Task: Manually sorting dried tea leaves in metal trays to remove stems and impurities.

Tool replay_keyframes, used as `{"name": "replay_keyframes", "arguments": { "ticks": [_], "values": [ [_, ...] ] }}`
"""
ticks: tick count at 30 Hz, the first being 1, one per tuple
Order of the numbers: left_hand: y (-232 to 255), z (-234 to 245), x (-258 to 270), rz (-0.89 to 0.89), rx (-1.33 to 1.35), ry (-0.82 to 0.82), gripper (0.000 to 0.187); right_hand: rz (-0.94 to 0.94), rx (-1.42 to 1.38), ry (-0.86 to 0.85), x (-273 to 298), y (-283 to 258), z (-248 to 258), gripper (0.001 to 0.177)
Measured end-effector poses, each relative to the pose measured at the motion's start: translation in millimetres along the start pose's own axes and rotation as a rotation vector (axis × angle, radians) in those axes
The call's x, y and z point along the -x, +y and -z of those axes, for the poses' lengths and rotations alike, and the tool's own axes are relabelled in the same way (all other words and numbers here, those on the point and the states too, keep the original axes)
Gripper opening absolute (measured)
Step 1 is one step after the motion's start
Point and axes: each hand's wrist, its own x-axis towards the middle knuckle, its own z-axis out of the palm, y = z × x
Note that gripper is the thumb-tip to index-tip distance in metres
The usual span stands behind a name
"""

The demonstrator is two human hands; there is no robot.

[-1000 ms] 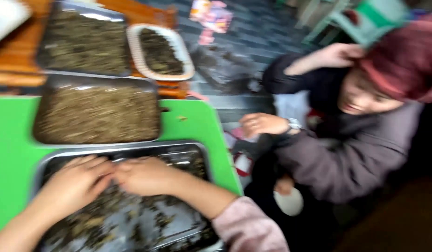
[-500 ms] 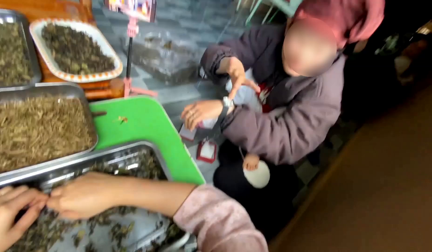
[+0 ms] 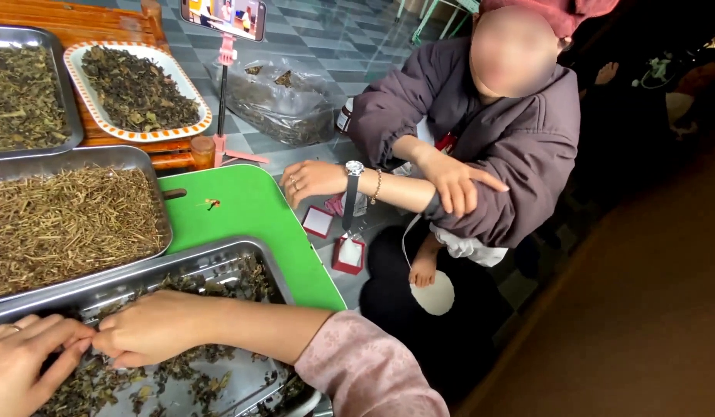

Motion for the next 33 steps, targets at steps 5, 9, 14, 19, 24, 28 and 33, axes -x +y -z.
{"name": "replay_keyframes", "arguments": {
  "ticks": [5,9,14,19,24,28,33],
  "values": [
    [-1.4,-3.1,-2.4,0.005,-0.019,-0.014,0.020,-0.014,-0.004,-0.017,-1.4,-1.3,-2.5,0.013],
    [0.3,-0.2,-1.6,0.012,-0.044,-0.040,0.020,-0.005,0.014,0.006,-0.5,-2.8,-1.6,0.012],
    [7.8,10.4,0.2,0.035,-0.088,-0.079,0.019,-0.038,0.057,0.030,1.5,-2.7,5.7,0.012],
    [6.6,6.2,0.9,0.028,-0.064,-0.054,0.016,0.000,0.042,0.046,2.8,1.8,6.8,0.030],
    [3.7,4.3,0.1,-0.020,-0.042,-0.047,0.019,0.025,-0.036,-0.042,1.2,6.1,0.0,0.019],
    [1.8,1.7,-0.8,0.020,-0.116,-0.126,0.020,0.040,-0.063,-0.050,0.5,2.3,0.0,0.016],
    [-1.0,-0.2,-1.4,-0.025,-0.046,-0.061,0.020,-0.020,0.031,-0.034,0.4,2.6,-1.5,0.022]
  ]
}}
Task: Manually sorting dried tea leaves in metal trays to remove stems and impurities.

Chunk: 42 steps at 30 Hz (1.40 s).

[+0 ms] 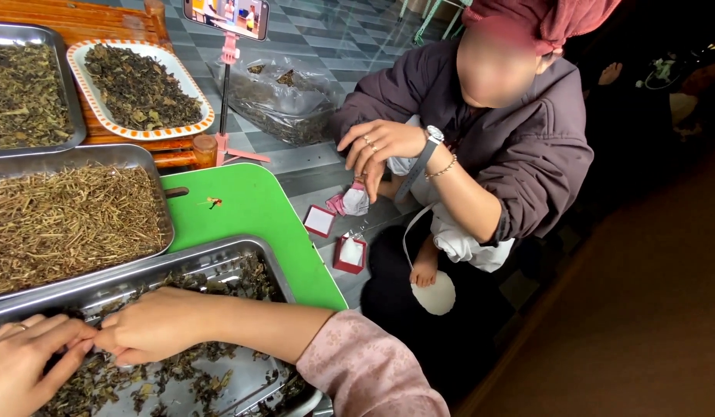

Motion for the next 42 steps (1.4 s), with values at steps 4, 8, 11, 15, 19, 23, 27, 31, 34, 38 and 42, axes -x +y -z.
{"name": "replay_keyframes", "arguments": {
  "ticks": [4,8,11,15,19,23,27,31,34,38,42],
  "values": [
    [-6.6,-14.1,-0.5,-0.024,0.059,0.094,0.013,0.036,-0.039,0.060,-1.4,5.4,1.8,0.030],
    [-10.3,-30.3,-2.4,-0.041,-0.034,0.054,0.021,0.025,-0.015,0.081,0.2,4.5,1.5,0.034],
    [-18.7,-45.0,-5.3,-0.040,-0.046,0.030,0.021,0.048,-0.017,0.123,-0.8,5.9,-1.1,0.030],
    [-20.8,-49.6,-6.6,-0.029,-0.097,0.008,0.018,0.076,-0.026,0.135,-1.9,8.6,-4.6,0.029],
    [-19.3,-45.6,-5.9,-0.035,-0.089,0.002,0.017,0.091,-0.028,0.158,-1.3,9.5,-6.3,0.028],
    [-17.4,-40.1,-7.2,-0.029,-0.175,-0.048,0.015,0.082,-0.020,0.133,-2.3,11.3,-7.2,0.028],
    [-14.5,-36.2,-4.6,-0.051,-0.183,0.016,0.015,0.102,-0.029,0.137,-1.0,8.2,-3.2,0.025],
    [-12.5,-33.7,-3.1,-0.034,-0.120,0.063,0.013,0.096,-0.030,0.133,-0.4,6.9,-1.8,0.024],
    [-15.1,-37.4,-3.8,-0.033,-0.143,0.076,0.018,0.082,-0.006,0.147,-0.3,7.1,-3.9,0.026],
    [-18.7,-44.8,-5.0,-0.053,-0.133,0.071,0.017,0.080,-0.004,0.158,-1.0,7.6,-8.9,0.028],
    [-27.0,-57.5,-13.5,-0.015,-0.147,0.048,0.017,0.042,0.037,0.213,-2.3,9.9,-13.2,0.028]
  ]
}}
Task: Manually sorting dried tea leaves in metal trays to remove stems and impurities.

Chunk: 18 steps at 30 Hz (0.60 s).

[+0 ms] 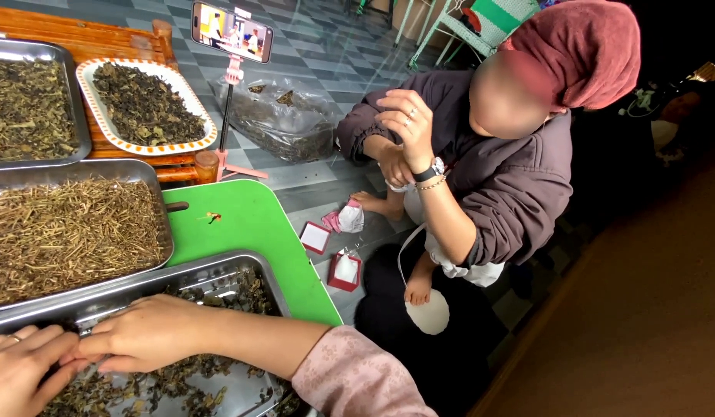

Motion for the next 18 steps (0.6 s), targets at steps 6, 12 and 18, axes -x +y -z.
{"name": "replay_keyframes", "arguments": {
  "ticks": [6,12,18],
  "values": [
    [5.2,10.1,3.7,0.018,0.095,0.097,0.019,-0.054,0.050,0.034,1.0,-5.6,13.0,0.029],
    [17.8,37.2,8.6,0.026,0.215,0.235,0.010,-0.105,0.073,0.071,0.7,-8.4,17.7,0.025],
    [19.8,49.2,9.2,0.005,0.249,0.248,0.006,-0.088,0.076,0.140,1.4,-6.7,13.1,0.021]
  ]
}}
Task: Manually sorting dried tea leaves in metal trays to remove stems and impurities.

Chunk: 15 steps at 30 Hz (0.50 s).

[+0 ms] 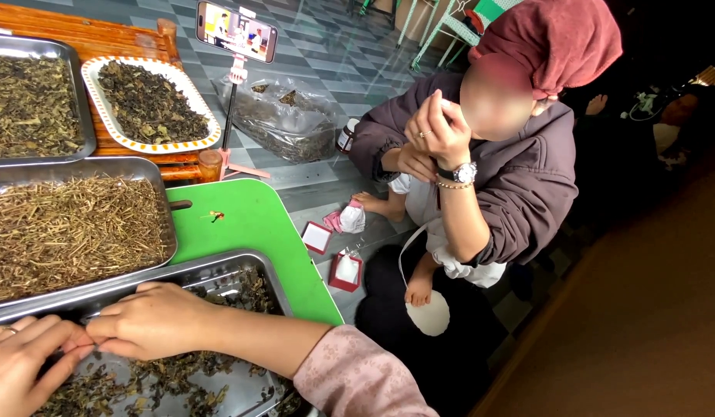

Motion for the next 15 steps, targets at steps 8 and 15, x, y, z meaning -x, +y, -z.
{"name": "replay_keyframes", "arguments": {
  "ticks": [8,15],
  "values": [
    [7.5,11.4,-1.3,-0.037,0.047,0.082,0.008,0.000,-0.030,0.045,-0.9,1.8,-3.0,0.023],
    [13.5,20.6,-4.3,-0.067,0.222,0.156,0.009,-0.020,-0.035,0.084,-0.6,-1.8,9.8,0.032]
  ]
}}
